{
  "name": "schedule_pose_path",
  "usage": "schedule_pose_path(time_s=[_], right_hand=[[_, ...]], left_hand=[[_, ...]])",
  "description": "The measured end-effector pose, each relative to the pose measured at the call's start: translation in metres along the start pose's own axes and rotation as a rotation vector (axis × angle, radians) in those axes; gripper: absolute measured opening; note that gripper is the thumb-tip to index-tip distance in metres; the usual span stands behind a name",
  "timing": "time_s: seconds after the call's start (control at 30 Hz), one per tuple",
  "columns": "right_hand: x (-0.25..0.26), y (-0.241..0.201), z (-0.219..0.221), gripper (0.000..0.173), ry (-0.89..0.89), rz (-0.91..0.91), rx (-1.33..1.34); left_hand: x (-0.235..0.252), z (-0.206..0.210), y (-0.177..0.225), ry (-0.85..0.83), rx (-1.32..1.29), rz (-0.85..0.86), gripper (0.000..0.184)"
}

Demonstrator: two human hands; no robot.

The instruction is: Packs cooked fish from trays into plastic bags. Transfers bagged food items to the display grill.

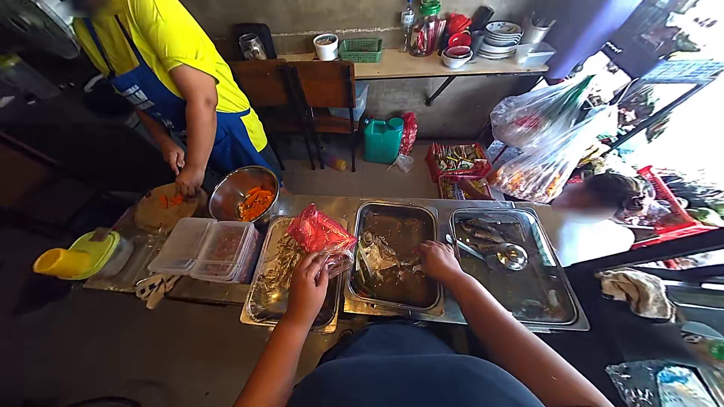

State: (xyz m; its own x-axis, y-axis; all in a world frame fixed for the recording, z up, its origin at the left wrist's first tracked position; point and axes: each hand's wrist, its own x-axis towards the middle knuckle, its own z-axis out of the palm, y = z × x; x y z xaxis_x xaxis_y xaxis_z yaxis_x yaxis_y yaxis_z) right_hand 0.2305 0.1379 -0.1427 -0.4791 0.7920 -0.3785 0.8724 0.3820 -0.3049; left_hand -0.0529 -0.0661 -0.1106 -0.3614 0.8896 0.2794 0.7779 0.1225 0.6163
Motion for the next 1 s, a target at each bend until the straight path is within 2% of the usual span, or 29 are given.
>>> schedule_pose_path(time_s=[0.33, 0.57, 0.7, 0.83, 1.0], right_hand=[[-0.005, -0.020, 0.009, 0.033, 0.037, -0.012, 0.021], [-0.013, 0.002, 0.008, 0.033, 0.189, 0.024, 0.089], [-0.013, 0.010, 0.003, 0.032, 0.151, 0.057, 0.050], [-0.005, -0.003, 0.006, 0.033, 0.110, 0.104, 0.063], [0.003, -0.009, 0.019, 0.033, 0.138, 0.132, 0.145]], left_hand=[[0.015, 0.001, 0.015, -0.062, -0.019, -0.079, 0.031], [0.034, 0.007, 0.014, -0.115, -0.139, -0.138, 0.023], [0.050, 0.007, 0.014, -0.141, -0.178, -0.164, 0.018], [0.061, 0.010, 0.018, -0.112, -0.168, -0.144, 0.017], [0.065, 0.013, 0.019, -0.123, -0.100, -0.134, 0.026]])
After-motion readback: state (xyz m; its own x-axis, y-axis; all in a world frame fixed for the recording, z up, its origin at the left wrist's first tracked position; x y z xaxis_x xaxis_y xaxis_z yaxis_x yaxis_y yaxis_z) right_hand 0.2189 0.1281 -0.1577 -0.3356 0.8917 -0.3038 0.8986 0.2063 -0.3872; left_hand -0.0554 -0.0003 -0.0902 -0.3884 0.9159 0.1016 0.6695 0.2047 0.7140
